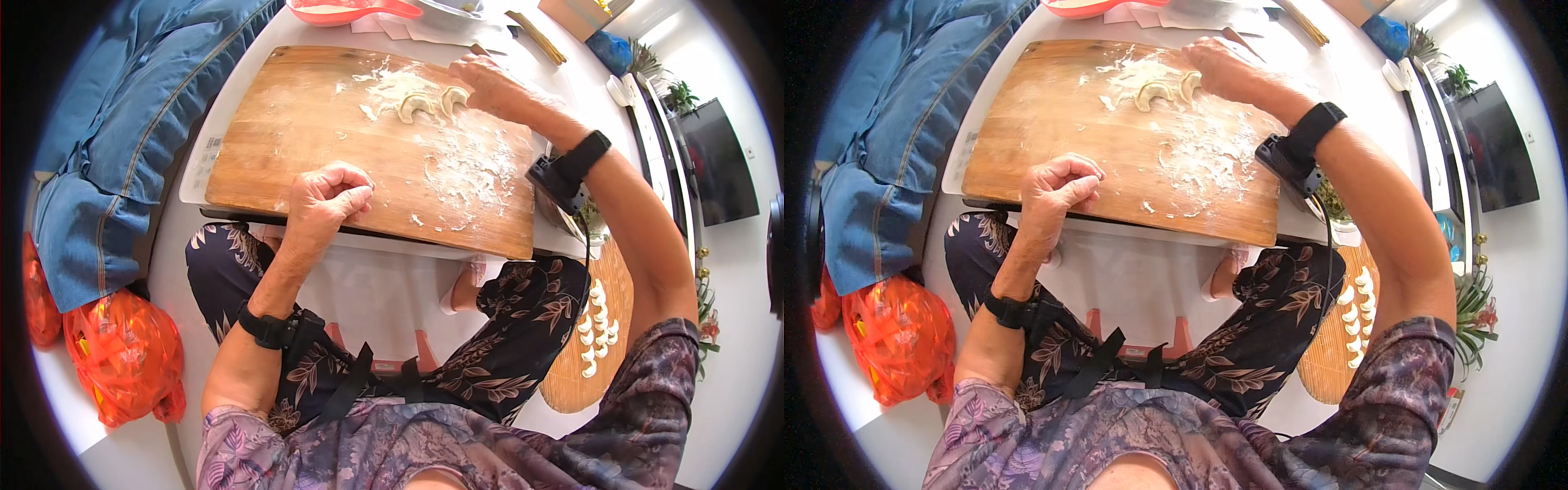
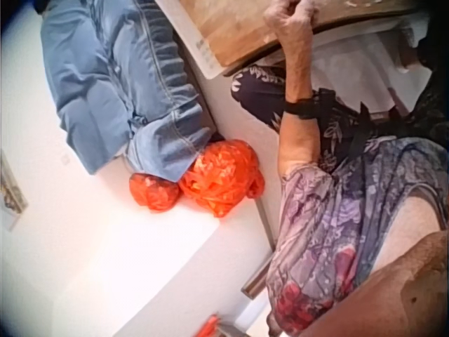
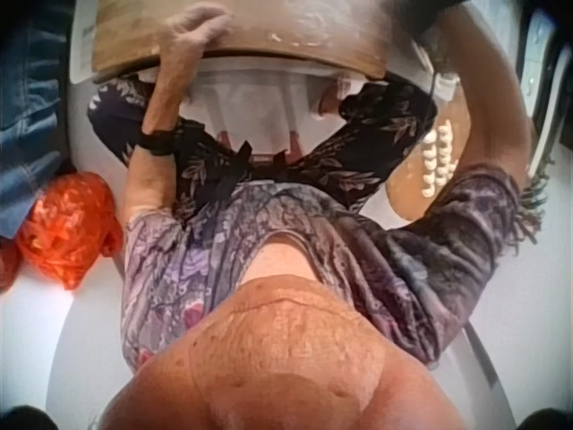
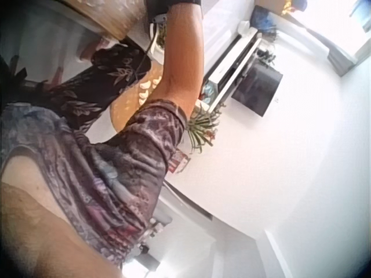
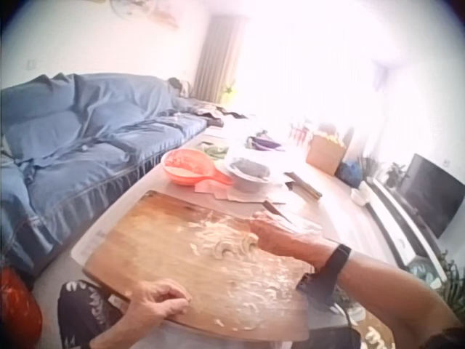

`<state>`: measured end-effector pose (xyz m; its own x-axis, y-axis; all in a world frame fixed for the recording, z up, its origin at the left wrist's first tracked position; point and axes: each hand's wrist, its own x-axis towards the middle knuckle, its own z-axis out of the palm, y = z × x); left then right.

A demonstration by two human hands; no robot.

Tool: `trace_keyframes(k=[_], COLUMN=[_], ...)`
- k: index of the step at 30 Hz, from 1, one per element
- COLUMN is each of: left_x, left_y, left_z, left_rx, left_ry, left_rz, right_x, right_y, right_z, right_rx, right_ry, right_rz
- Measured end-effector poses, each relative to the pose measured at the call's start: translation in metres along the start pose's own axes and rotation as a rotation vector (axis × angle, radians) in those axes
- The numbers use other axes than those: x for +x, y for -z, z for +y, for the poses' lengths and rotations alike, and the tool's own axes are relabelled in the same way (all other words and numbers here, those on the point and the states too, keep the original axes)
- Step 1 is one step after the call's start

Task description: Prepare and fold dumplings using dough and filling.

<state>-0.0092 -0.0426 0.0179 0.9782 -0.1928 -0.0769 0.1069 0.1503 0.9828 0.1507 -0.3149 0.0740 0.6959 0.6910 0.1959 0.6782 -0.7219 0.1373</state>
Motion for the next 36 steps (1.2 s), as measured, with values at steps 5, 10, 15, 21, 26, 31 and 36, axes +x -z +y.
trace_keyframes(k=[5,10,15,21,26,31,36], left_x=[0.0,0.002,0.001,0.001,-0.001,0.0,0.0], left_y=[0.0,0.001,-0.003,-0.003,0.003,-0.003,-0.006], left_z=[0.0,-0.004,-0.002,-0.003,0.0,0.006,0.005], left_rx=[-0.053,-0.052,-0.035,-0.013,0.038,0.094,0.2], left_ry=[-0.007,-0.025,-0.026,-0.049,0.0,-0.013,-0.04], left_rz=[0.011,-0.017,-0.016,-0.01,-0.02,-0.023,0.101], right_x=[0.011,0.005,0.01,0.012,0.015,-0.014,-0.08], right_y=[-0.005,-0.008,-0.025,-0.046,-0.002,0.052,0.112], right_z=[-0.008,-0.021,0.0,0.013,0.017,0.044,0.064], right_rx=[0.15,0.229,0.201,0.06,0.867,1.455,1.848], right_ry=[-0.109,-0.161,-0.051,-0.028,-0.479,-0.5,-0.488], right_rz=[-0.37,-0.174,-0.168,-0.103,-0.136,0.085,0.456])
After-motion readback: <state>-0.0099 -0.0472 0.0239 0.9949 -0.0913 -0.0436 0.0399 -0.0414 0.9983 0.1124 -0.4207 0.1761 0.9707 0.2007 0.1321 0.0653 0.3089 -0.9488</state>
